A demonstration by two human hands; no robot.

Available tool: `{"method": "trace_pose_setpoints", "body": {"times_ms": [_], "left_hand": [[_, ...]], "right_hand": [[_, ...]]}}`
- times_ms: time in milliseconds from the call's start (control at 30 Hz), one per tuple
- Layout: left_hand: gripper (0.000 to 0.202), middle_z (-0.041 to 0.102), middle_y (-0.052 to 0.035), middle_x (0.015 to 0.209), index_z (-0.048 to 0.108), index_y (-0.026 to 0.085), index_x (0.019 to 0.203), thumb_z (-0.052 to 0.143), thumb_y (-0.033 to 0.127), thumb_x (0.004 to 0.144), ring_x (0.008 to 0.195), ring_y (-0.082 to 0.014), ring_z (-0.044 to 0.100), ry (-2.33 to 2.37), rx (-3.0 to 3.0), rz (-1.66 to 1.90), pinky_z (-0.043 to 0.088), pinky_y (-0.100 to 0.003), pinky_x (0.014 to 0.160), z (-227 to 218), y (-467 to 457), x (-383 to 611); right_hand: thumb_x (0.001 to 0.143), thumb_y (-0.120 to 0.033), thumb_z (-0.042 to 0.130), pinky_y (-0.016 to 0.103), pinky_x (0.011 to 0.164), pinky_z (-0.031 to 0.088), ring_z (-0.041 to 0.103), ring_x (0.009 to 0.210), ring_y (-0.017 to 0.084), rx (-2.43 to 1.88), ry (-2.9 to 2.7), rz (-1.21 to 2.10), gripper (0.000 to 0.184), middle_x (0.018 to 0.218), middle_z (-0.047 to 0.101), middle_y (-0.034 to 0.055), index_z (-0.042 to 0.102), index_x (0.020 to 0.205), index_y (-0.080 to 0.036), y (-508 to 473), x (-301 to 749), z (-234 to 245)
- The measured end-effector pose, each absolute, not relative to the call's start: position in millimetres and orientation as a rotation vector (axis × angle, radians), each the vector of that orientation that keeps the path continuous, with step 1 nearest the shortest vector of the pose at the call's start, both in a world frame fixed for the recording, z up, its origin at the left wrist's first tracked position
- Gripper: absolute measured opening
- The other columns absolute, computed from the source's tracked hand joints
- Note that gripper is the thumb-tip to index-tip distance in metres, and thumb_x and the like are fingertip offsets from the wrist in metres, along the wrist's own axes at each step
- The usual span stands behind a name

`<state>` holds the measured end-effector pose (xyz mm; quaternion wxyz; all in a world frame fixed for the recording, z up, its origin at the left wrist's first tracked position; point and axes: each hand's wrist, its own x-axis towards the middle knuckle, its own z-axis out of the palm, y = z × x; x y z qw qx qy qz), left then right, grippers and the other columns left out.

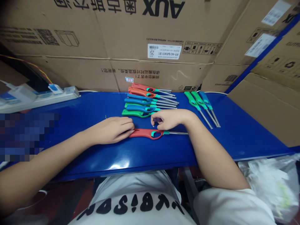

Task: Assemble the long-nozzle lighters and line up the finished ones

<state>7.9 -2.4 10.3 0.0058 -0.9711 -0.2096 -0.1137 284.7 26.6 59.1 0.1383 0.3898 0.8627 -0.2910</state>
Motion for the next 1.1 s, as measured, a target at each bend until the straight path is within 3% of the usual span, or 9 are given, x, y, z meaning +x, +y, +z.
{"method": "trace_pose_setpoints", "body": {"times_ms": [233,400,533,667,833,1000,1100], "left_hand": [[0.036,0.063,-0.0035,0.081,0.06,0.019,0.086,0.039,0.036,0.109,0.074,-0.0167,0.059,-0.695,-2.974,-0.394,0.042,-0.028,0.069,2.7,-2.7,10.2],[0.031,0.065,-0.0032,0.086,0.061,0.019,0.091,0.043,0.037,0.108,0.078,-0.0161,0.061,-0.737,-2.979,-0.448,0.041,-0.027,0.069,5.9,-4.1,10.2],[0.033,0.065,-0.0023,0.082,0.061,0.02,0.089,0.041,0.037,0.109,0.074,-0.0155,0.06,-0.712,-2.93,-0.453,0.041,-0.027,0.066,4.7,-3.9,11.1],[0.042,0.064,-0.0023,0.076,0.06,0.019,0.079,0.039,0.041,0.109,0.071,-0.0155,0.06,-0.697,-2.854,-0.481,0.04,-0.027,0.064,0.9,-2.9,12.3],[0.041,0.066,-0.0024,0.078,0.059,0.019,0.08,0.038,0.038,0.109,0.072,-0.0153,0.061,-0.93,-2.846,-0.579,0.04,-0.026,0.065,16.1,3.7,0.1],[0.041,0.066,-0.0063,0.076,0.053,0.021,0.073,0.039,0.043,0.105,0.069,-0.0213,0.061,-1.398,-2.535,-0.378,0.03,-0.03,0.056,42.2,25.0,-36.5],[0.042,0.069,-0.0078,0.079,0.052,0.021,0.07,0.041,0.045,0.102,0.069,-0.0221,0.061,-1.544,-2.49,-0.239,0.029,-0.029,0.055,44.5,38.7,-55.1]], "right_hand": [[0.08,-0.025,0.064,0.024,0.06,0.035,0.041,0.064,0.011,1.047,2.551,-0.919,0.025,0.075,0.044,-0.0051,0.065,0.104,-0.018,25.0,283.7,58.2],[0.077,-0.034,0.071,0.025,0.056,0.03,0.039,0.061,0.01,1.03,2.481,-0.91,0.025,0.072,0.044,-0.0063,0.063,0.096,-0.019,20.7,279.0,60.1],[0.076,-0.033,0.07,0.026,0.055,0.029,0.042,0.06,0.011,1.059,2.404,-0.861,0.018,0.071,0.05,-0.005,0.059,0.083,-0.02,20.5,274.7,55.7],[0.077,-0.035,0.068,0.026,0.055,0.028,0.042,0.06,0.01,1.033,2.441,-0.869,0.019,0.069,0.052,-0.0044,0.056,0.078,-0.02,20.5,270.8,50.5],[0.081,-0.033,0.064,0.025,0.057,0.031,0.04,0.06,0.01,1.011,2.586,-0.9,0.018,0.067,0.051,-0.0051,0.053,0.075,-0.02,24.6,281.7,56.5],[0.083,-0.042,0.065,0.027,0.065,0.039,0.05,0.068,0.014,1.561,2.81,-1.009,0.023,0.075,0.058,-0.0009,0.058,0.085,-0.02,46.8,328.2,67.9],[0.08,-0.041,0.066,0.03,0.07,0.043,0.058,0.075,0.018,2.245,2.694,-0.692,0.023,0.083,0.066,0.0054,0.059,0.086,-0.02,66.5,363.9,65.3]]}}
